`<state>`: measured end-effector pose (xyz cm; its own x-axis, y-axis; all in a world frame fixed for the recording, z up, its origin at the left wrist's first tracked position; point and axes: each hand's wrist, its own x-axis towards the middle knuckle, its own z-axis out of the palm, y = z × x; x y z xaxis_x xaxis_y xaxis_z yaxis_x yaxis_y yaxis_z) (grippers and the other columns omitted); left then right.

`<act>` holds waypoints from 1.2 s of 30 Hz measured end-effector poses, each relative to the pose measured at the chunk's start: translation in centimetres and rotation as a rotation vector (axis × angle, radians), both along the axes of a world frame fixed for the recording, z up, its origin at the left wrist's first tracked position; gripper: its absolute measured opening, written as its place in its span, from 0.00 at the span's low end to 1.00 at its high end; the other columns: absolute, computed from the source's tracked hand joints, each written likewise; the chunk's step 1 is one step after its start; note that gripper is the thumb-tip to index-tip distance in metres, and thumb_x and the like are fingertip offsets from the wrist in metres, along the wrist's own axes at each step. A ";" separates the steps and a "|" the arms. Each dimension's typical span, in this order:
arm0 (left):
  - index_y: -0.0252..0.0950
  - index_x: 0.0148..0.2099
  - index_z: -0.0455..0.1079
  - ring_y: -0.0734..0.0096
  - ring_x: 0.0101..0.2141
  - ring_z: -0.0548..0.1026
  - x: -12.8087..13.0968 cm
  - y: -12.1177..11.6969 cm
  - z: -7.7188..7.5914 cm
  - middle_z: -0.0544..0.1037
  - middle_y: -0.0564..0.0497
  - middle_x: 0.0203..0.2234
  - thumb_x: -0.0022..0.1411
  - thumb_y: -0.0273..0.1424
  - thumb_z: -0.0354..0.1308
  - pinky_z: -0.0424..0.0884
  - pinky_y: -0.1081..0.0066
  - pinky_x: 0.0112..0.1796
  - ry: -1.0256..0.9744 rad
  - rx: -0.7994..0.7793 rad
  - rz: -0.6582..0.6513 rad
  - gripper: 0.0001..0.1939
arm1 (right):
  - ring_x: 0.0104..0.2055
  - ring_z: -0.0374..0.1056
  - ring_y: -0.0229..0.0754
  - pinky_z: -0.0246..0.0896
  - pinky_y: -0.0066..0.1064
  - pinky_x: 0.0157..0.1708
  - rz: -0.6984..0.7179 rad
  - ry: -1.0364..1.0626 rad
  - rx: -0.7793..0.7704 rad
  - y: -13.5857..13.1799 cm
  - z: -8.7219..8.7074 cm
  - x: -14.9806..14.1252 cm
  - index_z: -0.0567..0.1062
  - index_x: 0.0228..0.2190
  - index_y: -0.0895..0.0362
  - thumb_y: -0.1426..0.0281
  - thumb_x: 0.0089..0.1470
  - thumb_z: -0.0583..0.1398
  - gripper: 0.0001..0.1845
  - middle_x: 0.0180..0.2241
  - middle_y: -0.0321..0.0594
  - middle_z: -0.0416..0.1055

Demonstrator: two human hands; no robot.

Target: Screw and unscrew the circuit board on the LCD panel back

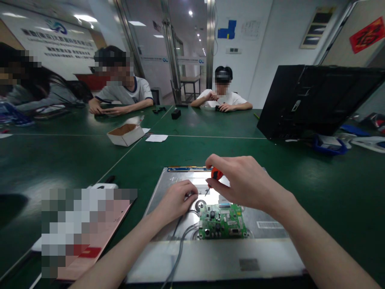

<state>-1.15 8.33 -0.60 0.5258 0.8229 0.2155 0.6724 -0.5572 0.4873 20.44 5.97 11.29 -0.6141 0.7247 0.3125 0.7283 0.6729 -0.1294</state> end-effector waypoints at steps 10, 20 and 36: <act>0.36 0.35 0.71 0.68 0.30 0.72 0.7 -2.6 2.5 0.76 0.51 0.29 0.62 0.25 0.54 0.66 0.72 0.31 -0.183 -0.049 0.004 0.06 | 0.31 0.70 0.39 0.48 0.29 0.26 0.003 -0.001 0.003 -0.5 0.8 0.6 0.66 0.41 0.54 0.67 0.58 0.58 0.09 0.33 0.35 0.75; 0.37 0.37 0.71 0.69 0.32 0.72 -0.1 -6.3 1.4 0.76 0.51 0.30 0.63 0.24 0.53 0.65 0.72 0.33 -0.107 -0.233 -0.220 0.07 | 0.29 0.68 0.38 0.46 0.28 0.25 0.054 -0.015 0.020 -1.1 1.3 1.1 0.65 0.39 0.54 0.66 0.58 0.58 0.08 0.31 0.33 0.75; 0.37 0.36 0.70 0.67 0.38 0.70 -0.3 -6.2 2.0 0.72 0.51 0.35 0.59 0.21 0.56 0.64 0.70 0.36 -0.038 -0.305 -0.281 0.06 | 0.29 0.69 0.39 0.46 0.28 0.25 0.051 -0.058 -0.016 -1.5 1.9 1.1 0.67 0.40 0.54 0.66 0.58 0.58 0.08 0.31 0.33 0.75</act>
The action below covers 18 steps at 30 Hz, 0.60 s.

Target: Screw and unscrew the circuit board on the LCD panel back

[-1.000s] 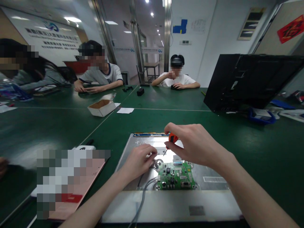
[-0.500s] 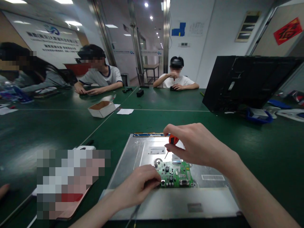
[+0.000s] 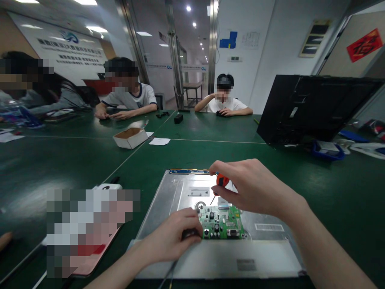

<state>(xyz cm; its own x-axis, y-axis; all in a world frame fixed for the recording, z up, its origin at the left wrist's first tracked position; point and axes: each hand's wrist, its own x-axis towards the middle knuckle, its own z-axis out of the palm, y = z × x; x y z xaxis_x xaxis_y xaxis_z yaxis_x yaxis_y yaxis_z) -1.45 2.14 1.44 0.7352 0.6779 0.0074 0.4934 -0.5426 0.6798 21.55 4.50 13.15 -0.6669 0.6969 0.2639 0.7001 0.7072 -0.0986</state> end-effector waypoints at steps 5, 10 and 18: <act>0.37 0.36 0.70 0.66 0.38 0.69 0.1 0.1 0.0 0.72 0.52 0.34 0.60 0.21 0.55 0.63 0.70 0.36 -0.009 -0.004 -0.003 0.06 | 0.29 0.68 0.38 0.45 0.28 0.25 0.032 0.006 0.006 -0.2 0.0 0.1 0.67 0.41 0.54 0.66 0.59 0.57 0.08 0.31 0.33 0.75; 0.36 0.35 0.70 0.68 0.37 0.70 0.0 0.1 -0.1 0.72 0.52 0.34 0.60 0.20 0.55 0.63 0.70 0.36 -0.015 -0.024 -0.005 0.06 | 0.28 0.67 0.37 0.44 0.28 0.25 0.045 -0.007 -0.006 -0.3 0.0 0.0 0.66 0.40 0.54 0.67 0.59 0.57 0.07 0.31 0.32 0.75; 0.38 0.37 0.72 0.67 0.37 0.70 -0.2 0.2 -0.6 0.72 0.52 0.36 0.62 0.25 0.56 0.63 0.70 0.36 0.007 -0.003 0.018 0.05 | 0.28 0.66 0.36 0.45 0.29 0.25 0.067 -0.021 -0.041 -0.4 0.0 -0.3 0.66 0.40 0.54 0.68 0.59 0.57 0.07 0.32 0.32 0.74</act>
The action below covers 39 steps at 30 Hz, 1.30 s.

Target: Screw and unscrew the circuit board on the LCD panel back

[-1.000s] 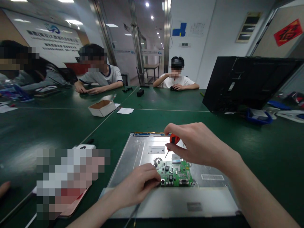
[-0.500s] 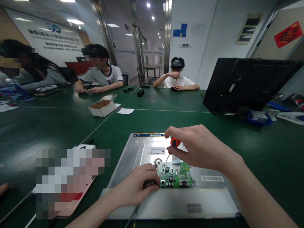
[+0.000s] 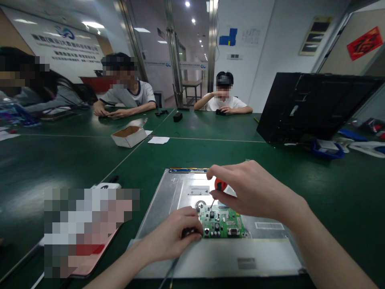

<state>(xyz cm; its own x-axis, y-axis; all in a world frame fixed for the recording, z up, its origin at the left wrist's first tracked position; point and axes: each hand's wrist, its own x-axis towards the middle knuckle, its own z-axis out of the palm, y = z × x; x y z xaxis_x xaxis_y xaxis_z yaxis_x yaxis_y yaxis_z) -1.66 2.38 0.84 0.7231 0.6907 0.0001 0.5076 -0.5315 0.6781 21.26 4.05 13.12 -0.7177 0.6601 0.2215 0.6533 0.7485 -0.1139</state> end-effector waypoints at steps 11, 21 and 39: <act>0.38 0.36 0.71 0.67 0.37 0.70 0.1 0.1 0.0 0.73 0.51 0.35 0.61 0.23 0.56 0.64 0.70 0.36 -0.010 0.012 0.007 0.05 | 0.27 0.64 0.34 0.47 0.27 0.25 0.063 0.070 -0.071 -0.4 0.6 0.2 0.67 0.40 0.54 0.69 0.58 0.58 0.08 0.33 0.31 0.74; 0.37 0.38 0.72 0.66 0.38 0.72 -0.1 -0.1 0.2 0.75 0.52 0.36 0.60 0.23 0.56 0.65 0.68 0.39 -0.027 -0.004 0.000 0.06 | 0.29 0.65 0.34 0.46 0.27 0.25 0.198 0.054 -0.161 -1.1 0.2 -1.0 0.68 0.39 0.55 0.71 0.57 0.57 0.07 0.32 0.34 0.74; 0.36 0.34 0.72 0.68 0.33 0.70 0.1 0.1 0.5 0.74 0.52 0.34 0.60 0.26 0.57 0.67 0.70 0.36 -0.057 -0.030 0.020 0.03 | 0.27 0.60 0.34 0.41 0.28 0.23 0.221 0.013 -0.122 -1.0 -1.0 -2.0 0.66 0.36 0.56 0.68 0.58 0.57 0.05 0.30 0.32 0.72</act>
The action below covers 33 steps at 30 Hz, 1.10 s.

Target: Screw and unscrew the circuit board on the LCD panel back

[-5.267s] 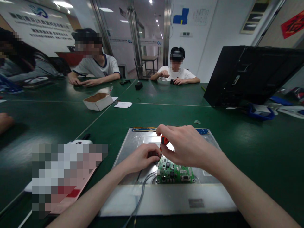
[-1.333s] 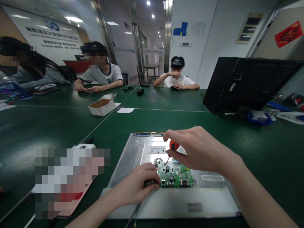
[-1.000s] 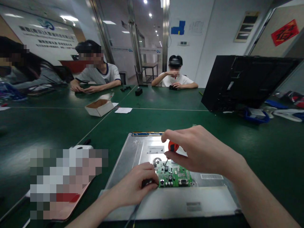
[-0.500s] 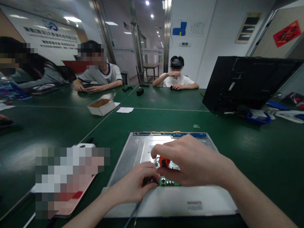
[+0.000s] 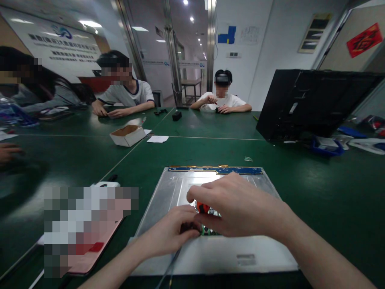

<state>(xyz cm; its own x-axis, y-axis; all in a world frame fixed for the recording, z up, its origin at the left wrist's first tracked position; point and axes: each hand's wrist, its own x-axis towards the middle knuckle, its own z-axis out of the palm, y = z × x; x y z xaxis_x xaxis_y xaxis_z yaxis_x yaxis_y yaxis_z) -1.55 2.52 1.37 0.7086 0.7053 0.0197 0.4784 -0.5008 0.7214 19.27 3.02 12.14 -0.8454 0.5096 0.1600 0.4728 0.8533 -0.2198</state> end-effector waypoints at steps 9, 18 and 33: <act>0.36 0.34 0.71 0.67 0.34 0.71 0.1 -0.1 0.0 0.74 0.52 0.33 0.60 0.26 0.57 0.67 0.68 0.38 -0.013 0.007 0.006 0.02 | 0.26 0.60 0.34 0.41 0.29 0.23 -0.018 -0.028 0.028 -0.2 -0.2 -0.3 0.66 0.35 0.55 0.67 0.59 0.56 0.05 0.30 0.33 0.72; 0.35 0.37 0.70 0.68 0.33 0.71 -0.1 -0.1 -0.1 0.74 0.52 0.33 0.61 0.27 0.56 0.67 0.69 0.36 0.015 -0.006 -0.004 0.02 | 0.26 0.60 0.34 0.41 0.28 0.23 -0.021 -0.032 0.005 -0.3 0.0 -0.1 0.66 0.35 0.56 0.68 0.59 0.56 0.04 0.29 0.33 0.72; 0.35 0.34 0.68 0.65 0.33 0.71 0.1 -0.1 -0.2 0.74 0.51 0.32 0.58 0.26 0.54 0.66 0.70 0.33 0.033 0.007 0.024 0.02 | 0.25 0.61 0.35 0.41 0.30 0.22 -0.016 -0.050 0.058 -0.5 -0.2 -0.6 0.65 0.34 0.55 0.68 0.59 0.56 0.04 0.28 0.34 0.72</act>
